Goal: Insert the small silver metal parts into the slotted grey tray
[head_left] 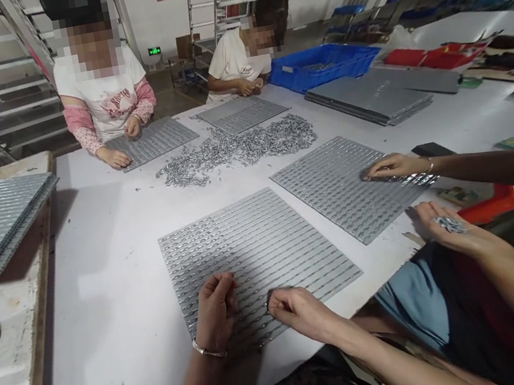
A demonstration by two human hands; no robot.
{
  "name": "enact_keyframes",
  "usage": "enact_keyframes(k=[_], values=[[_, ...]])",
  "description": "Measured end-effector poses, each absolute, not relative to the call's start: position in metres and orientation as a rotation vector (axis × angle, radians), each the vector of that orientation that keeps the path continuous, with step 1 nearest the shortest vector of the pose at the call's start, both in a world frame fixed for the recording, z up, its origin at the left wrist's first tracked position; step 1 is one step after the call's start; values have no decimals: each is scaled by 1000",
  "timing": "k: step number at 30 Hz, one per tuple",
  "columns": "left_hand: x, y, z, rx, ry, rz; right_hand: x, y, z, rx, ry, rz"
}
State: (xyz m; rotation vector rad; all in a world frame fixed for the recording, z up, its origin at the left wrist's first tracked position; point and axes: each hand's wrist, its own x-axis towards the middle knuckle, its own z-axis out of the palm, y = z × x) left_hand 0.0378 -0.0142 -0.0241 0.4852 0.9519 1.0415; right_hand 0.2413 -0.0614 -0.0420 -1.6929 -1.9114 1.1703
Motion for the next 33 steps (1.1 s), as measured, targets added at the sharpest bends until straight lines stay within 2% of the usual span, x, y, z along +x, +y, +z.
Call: enact_keyframes(k=[9, 16, 25, 33], values=[[40, -15, -24, 421, 959, 1047, 237, -55, -35, -1831, -2039, 999], [40, -16, -19, 415, 986, 1074, 238, -58, -22, -1784, -1982, 1089], [41, -15, -24, 389, 987, 1082, 238, -50, -29, -1802, -1934, 1109], [42, -15, -26, 380, 987, 1084, 241, -44, -40, -1740, -2146, 917]])
